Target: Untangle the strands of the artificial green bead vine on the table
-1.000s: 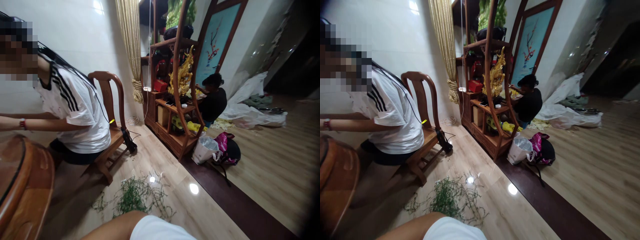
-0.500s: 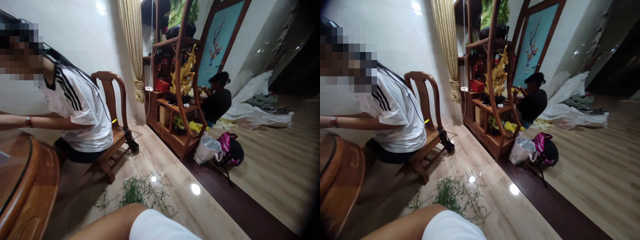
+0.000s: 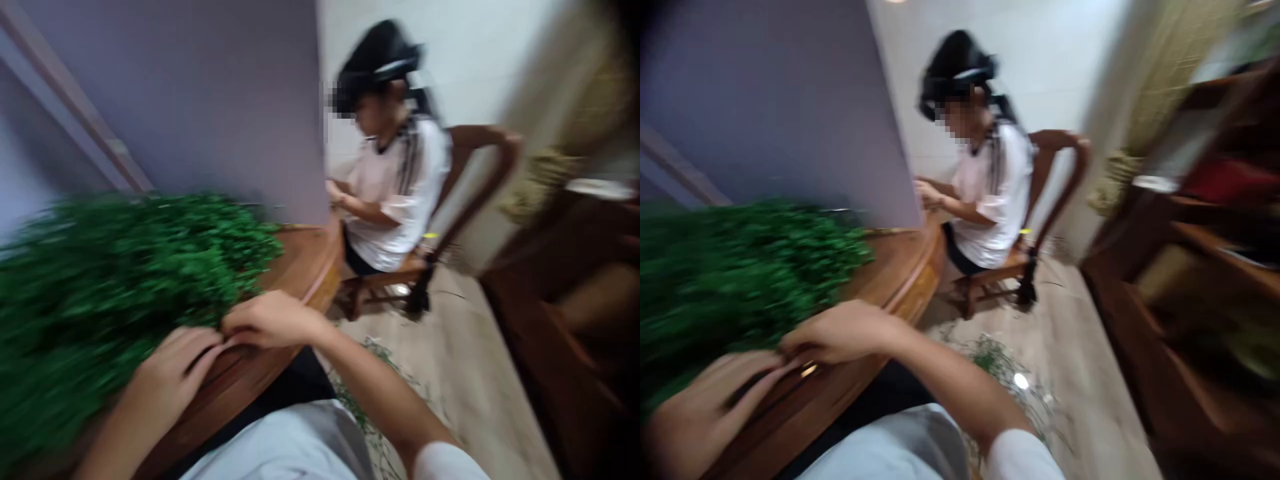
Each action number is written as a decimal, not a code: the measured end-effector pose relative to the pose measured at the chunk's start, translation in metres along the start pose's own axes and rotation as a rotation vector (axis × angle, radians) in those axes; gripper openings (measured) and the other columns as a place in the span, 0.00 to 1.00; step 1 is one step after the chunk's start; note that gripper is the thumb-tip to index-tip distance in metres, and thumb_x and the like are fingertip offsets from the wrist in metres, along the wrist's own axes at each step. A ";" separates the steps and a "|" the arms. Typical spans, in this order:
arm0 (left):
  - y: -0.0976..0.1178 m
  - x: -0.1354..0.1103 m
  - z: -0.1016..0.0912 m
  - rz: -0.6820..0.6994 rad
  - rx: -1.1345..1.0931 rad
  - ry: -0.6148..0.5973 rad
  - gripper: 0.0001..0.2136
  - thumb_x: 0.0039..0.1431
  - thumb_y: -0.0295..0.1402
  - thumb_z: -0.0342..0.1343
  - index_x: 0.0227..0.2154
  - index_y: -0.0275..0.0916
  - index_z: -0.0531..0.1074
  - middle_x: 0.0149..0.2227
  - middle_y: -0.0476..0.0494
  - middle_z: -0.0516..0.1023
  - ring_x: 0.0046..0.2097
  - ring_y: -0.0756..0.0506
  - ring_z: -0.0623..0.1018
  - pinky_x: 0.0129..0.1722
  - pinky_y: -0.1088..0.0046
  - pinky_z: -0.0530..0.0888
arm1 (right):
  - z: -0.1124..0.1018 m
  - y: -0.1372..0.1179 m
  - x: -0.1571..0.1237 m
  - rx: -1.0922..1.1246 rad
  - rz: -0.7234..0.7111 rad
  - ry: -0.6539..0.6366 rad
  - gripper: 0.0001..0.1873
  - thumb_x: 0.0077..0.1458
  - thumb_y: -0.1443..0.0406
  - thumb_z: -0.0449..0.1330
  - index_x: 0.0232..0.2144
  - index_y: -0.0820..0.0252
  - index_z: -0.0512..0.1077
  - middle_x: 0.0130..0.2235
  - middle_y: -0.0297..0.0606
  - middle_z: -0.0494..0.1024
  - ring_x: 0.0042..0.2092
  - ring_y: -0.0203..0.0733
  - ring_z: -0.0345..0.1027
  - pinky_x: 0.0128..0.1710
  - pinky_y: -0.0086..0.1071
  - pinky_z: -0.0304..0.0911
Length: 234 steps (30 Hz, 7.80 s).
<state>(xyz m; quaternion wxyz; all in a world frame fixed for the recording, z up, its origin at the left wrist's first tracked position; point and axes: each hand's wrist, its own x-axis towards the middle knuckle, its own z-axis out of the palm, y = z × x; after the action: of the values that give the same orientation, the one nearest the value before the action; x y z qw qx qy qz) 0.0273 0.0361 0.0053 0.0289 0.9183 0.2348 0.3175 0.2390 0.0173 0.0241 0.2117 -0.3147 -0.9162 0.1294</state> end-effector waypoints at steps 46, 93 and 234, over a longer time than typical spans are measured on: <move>-0.035 -0.083 -0.109 -0.126 0.552 0.647 0.06 0.59 0.27 0.67 0.37 0.40 0.76 0.36 0.50 0.82 0.39 0.48 0.80 0.43 0.71 0.78 | 0.013 0.012 -0.001 0.153 0.185 0.213 0.08 0.63 0.66 0.65 0.31 0.60 0.73 0.32 0.31 0.74 0.34 0.34 0.67 0.36 0.27 0.58; 0.031 -0.013 -0.009 -0.183 0.264 -0.015 0.06 0.69 0.36 0.57 0.39 0.40 0.75 0.40 0.47 0.80 0.47 0.42 0.71 0.44 0.62 0.59 | 0.010 0.003 -0.002 0.261 0.172 0.200 0.09 0.68 0.65 0.59 0.37 0.58 0.79 0.37 0.35 0.82 0.38 0.38 0.75 0.41 0.28 0.63; -0.003 -0.064 -0.037 -0.203 0.066 0.000 0.05 0.69 0.26 0.56 0.36 0.40 0.74 0.38 0.53 0.80 0.45 0.47 0.72 0.49 0.68 0.56 | 0.033 -0.026 0.025 0.110 -0.023 0.078 0.08 0.70 0.68 0.55 0.40 0.58 0.75 0.43 0.39 0.77 0.43 0.39 0.72 0.45 0.31 0.66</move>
<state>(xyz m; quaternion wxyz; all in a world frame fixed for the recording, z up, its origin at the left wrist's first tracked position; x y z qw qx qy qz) -0.0404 0.0066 -0.0020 0.0307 0.8903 0.3369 0.3050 0.1921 0.0091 0.0125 0.2657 -0.2968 -0.9023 0.1646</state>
